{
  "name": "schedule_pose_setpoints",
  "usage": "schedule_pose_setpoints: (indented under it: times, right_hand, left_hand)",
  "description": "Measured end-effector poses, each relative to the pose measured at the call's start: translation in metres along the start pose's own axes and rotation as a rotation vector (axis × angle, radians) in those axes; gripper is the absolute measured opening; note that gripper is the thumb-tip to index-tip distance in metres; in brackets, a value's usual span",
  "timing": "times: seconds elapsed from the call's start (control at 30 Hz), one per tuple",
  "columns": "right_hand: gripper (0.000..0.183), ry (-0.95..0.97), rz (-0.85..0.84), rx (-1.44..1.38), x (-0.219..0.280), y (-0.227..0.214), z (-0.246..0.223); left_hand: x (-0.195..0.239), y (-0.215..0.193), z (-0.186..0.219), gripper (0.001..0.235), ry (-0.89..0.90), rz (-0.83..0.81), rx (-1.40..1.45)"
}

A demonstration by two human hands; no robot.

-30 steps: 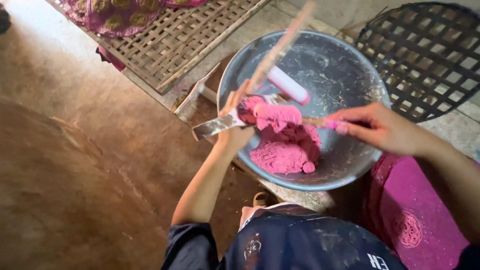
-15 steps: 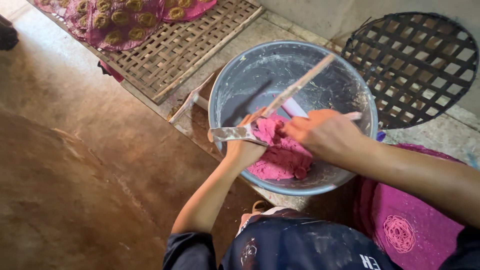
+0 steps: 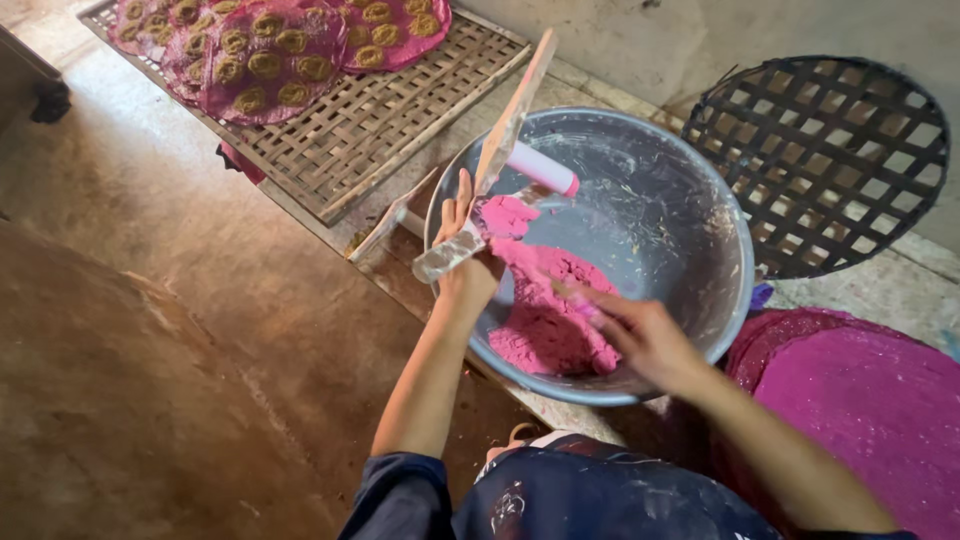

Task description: The person repeatedly scoops pink dough from a metal bowl and loads it into a handheld extruder. They then squeeze the extruder to form spiral patterns onto a large pink mat, repeating the cycle throughout the clip.

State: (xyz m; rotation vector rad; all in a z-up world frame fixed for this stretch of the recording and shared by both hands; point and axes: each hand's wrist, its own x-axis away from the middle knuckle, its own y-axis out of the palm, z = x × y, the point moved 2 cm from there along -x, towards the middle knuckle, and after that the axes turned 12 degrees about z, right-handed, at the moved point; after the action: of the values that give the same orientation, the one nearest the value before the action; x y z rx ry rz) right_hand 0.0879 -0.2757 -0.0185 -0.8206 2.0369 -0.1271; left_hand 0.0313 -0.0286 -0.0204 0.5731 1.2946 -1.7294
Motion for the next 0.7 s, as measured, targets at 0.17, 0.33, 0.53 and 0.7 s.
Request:
schedule_pose_setpoints:
  times: [0.17, 0.33, 0.53, 0.7]
  right_hand:
    - [0.053, 0.865, -0.075, 0.223, -0.008, -0.011, 0.036]
    - [0.045, 0.231, 0.099, 0.191, 0.006, 0.012, 0.029]
    - [0.037, 0.666, -0.459, 0.628, -0.056, -0.062, 0.020]
    - [0.034, 0.415, -0.713, 0.740, -0.102, -0.052, 0.002]
  left_hand:
    - [0.005, 0.006, 0.021, 0.054, 0.093, 0.061, 0.044]
    - [-0.002, 0.014, 0.014, 0.047, 0.041, 0.030, -0.070]
    - [0.005, -0.005, 0.001, 0.062, 0.010, -0.125, 0.081]
    - [0.025, 0.010, 0.036, 0.065, 0.214, -0.105, 0.177]
